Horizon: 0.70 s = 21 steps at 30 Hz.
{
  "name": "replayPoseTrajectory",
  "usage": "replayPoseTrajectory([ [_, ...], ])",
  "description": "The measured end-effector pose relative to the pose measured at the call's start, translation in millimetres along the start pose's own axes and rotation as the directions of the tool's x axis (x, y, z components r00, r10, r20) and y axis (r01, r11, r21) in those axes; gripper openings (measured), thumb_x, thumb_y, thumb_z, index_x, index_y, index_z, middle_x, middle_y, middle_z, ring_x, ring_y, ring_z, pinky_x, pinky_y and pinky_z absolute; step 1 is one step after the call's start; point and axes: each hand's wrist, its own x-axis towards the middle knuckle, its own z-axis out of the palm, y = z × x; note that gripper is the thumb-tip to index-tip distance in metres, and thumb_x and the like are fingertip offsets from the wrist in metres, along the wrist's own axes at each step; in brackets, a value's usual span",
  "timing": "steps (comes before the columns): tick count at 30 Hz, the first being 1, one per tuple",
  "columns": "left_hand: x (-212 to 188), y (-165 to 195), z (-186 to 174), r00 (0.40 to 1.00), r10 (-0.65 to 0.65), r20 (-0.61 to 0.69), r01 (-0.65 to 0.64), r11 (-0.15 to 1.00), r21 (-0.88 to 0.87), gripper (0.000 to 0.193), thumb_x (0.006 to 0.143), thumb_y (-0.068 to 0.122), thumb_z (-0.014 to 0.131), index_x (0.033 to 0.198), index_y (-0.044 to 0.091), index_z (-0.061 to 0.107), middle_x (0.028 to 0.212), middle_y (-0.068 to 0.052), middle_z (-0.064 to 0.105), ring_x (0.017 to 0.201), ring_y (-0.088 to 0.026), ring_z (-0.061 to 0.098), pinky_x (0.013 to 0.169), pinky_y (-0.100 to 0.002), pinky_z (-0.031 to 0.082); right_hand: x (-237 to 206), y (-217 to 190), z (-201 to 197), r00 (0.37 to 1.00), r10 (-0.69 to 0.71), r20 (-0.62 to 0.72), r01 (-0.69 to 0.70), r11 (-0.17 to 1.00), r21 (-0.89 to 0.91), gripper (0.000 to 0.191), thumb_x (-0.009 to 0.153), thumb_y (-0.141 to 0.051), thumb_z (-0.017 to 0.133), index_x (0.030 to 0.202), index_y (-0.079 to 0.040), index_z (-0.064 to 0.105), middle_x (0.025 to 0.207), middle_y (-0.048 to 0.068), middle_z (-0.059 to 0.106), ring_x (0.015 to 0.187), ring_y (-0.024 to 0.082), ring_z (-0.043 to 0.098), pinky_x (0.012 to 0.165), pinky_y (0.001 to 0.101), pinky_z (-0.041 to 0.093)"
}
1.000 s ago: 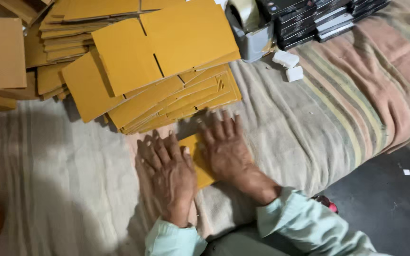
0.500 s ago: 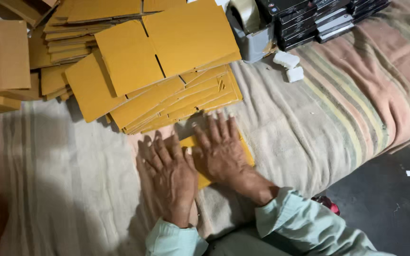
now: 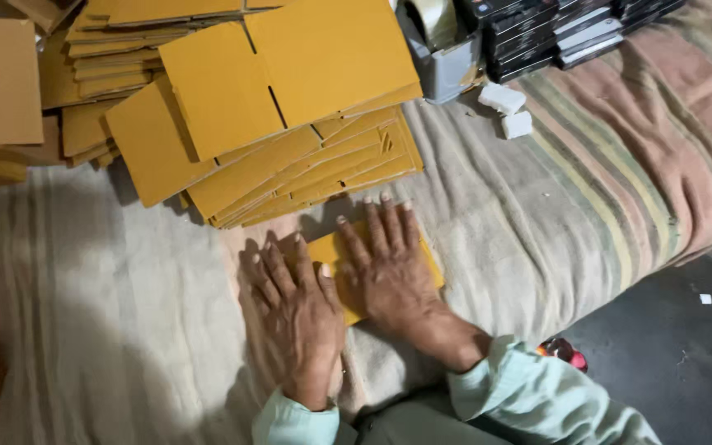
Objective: The person folds flat die-cut cardboard pieces into small boxes on a fabric-covered surface, pressing the creases and tucking the flaps by hand, then stacks the finished boxes with the pile of completed ones.
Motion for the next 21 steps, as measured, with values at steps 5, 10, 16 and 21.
replayPoseTrajectory([
  [5, 7.0, -28.0, -5.0, 0.994, -0.104, 0.046, 0.105, 0.994, -0.02, 0.061, 0.102, 0.037, 0.043, 0.155, 0.007, 0.039, 0.165, -0.023, 0.027, 0.149, -0.048, 0.021, 0.113, -0.068, 0.021, 0.7, 35.7, -13.1, 0.991, 0.07, -0.11, -0.076, 0.996, -0.052, 0.063, 0.1, -0.042, 0.045, 0.151, -0.005, 0.048, 0.156, 0.035, 0.035, 0.148, 0.053, 0.023, 0.119, 0.069, 0.012],
  [10, 17.1, -8.6, 0.4, 0.99, -0.077, 0.115, 0.065, 0.992, 0.103, 0.06, 0.102, 0.04, 0.043, 0.154, 0.008, 0.039, 0.162, -0.024, 0.026, 0.151, -0.047, 0.016, 0.118, -0.066, 0.018, 18.3, 16.2, -2.3, 0.996, 0.064, 0.057, -0.05, 0.976, -0.213, 0.07, 0.099, -0.046, 0.039, 0.154, -0.003, 0.04, 0.157, 0.031, 0.031, 0.148, 0.053, 0.019, 0.117, 0.069, 0.007],
  [16, 20.9, -5.8, 4.2, 0.995, -0.047, 0.088, 0.044, 0.998, 0.041, 0.059, 0.101, 0.037, 0.045, 0.152, 0.008, 0.041, 0.164, -0.022, 0.025, 0.152, -0.048, 0.014, 0.118, -0.065, 0.018, 25.2, 13.2, 11.8, 0.991, 0.042, 0.124, -0.032, 0.996, -0.081, 0.069, 0.1, -0.05, 0.038, 0.153, -0.007, 0.039, 0.159, 0.033, 0.029, 0.149, 0.054, 0.015, 0.117, 0.0691, 0.006],
  [21, 17.1, -27.6, -3.3, 0.977, -0.165, 0.138, 0.164, 0.986, 0.02, 0.063, 0.097, 0.035, 0.048, 0.154, 0.008, 0.039, 0.167, -0.02, 0.022, 0.153, -0.044, 0.011, 0.116, -0.067, 0.016, 17.9, 46.9, -1.4, 0.989, 0.089, -0.121, -0.1, 0.991, -0.089, 0.063, 0.107, -0.044, 0.039, 0.156, -0.005, 0.046, 0.159, 0.034, 0.034, 0.153, 0.052, 0.018, 0.124, 0.0702, 0.008],
])
